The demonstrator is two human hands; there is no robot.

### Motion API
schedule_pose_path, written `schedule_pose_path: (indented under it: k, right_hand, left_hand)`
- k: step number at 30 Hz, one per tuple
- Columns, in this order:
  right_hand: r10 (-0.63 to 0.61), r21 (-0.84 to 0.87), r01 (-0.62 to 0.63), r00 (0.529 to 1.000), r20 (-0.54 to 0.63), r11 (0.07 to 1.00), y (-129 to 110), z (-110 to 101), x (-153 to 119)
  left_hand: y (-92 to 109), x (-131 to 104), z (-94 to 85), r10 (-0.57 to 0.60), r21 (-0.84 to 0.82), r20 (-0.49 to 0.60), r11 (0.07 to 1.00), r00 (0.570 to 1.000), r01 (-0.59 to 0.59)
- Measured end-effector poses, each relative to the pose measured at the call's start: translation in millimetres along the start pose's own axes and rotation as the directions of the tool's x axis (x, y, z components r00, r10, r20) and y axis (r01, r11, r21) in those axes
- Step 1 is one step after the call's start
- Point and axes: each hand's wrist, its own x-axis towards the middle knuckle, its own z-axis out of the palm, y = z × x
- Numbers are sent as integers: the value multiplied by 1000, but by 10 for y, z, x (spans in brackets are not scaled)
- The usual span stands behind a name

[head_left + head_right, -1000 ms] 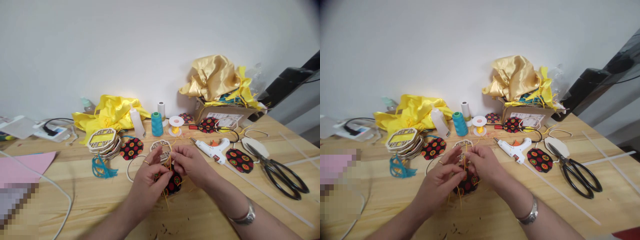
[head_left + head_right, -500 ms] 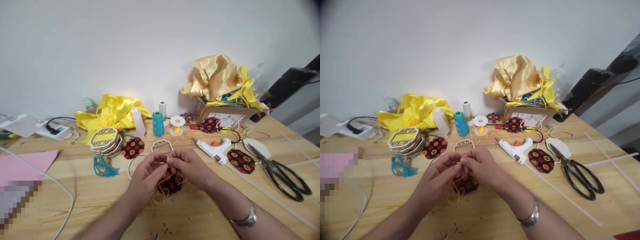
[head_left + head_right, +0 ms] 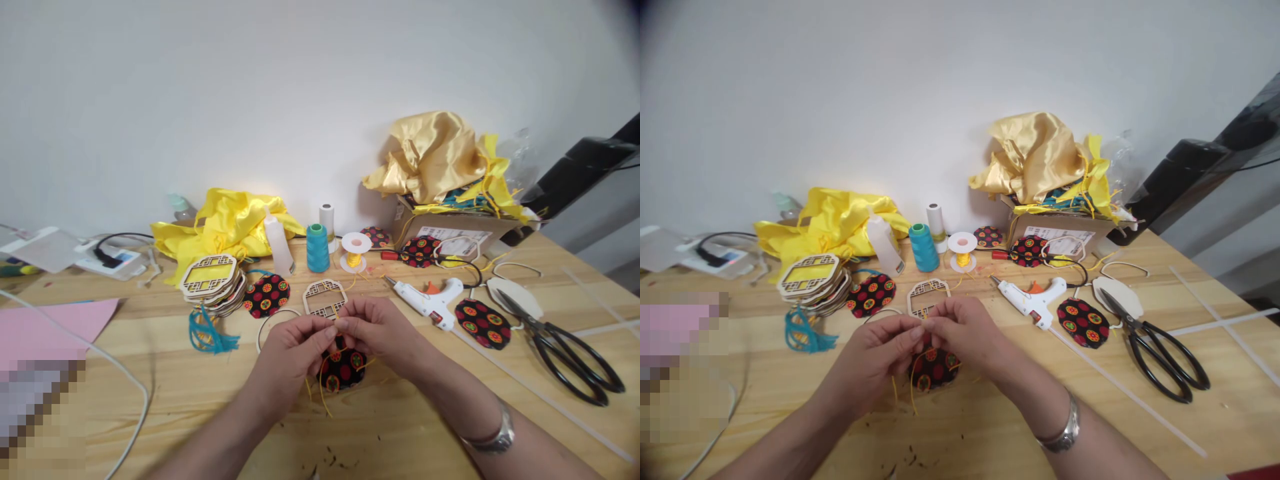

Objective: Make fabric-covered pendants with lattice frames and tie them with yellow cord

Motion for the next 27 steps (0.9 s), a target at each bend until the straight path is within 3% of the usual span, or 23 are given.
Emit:
schedule_pose_path:
  k: [6, 14, 18, 21, 27]
  right_hand:
    - [71, 72, -74, 996, 52, 995, -21, -15, -11]
    - [46, 73, -51, 996, 70, 996, 6, -18, 1]
    - [-117, -192, 113, 993, -7, 975, 9, -62, 14]
    - [-244, -470, 201, 969, -31, 859, -7, -91, -3]
    - [-395, -644, 300, 919, -3, 704, -5, 24, -135]
  left_hand:
    - [2, 6, -13, -15, -44, 25, 999, 1000, 16]
    - [34, -3, -1, -8, -7, -34, 1000, 999, 8]
    - [71, 6, 4, 20, -13, -135, 1000, 991, -22]
    - [96, 18, 0, 48, -11, -185, 999, 982, -51]
    - [73, 36, -5, 41, -15, -228, 999, 973, -45]
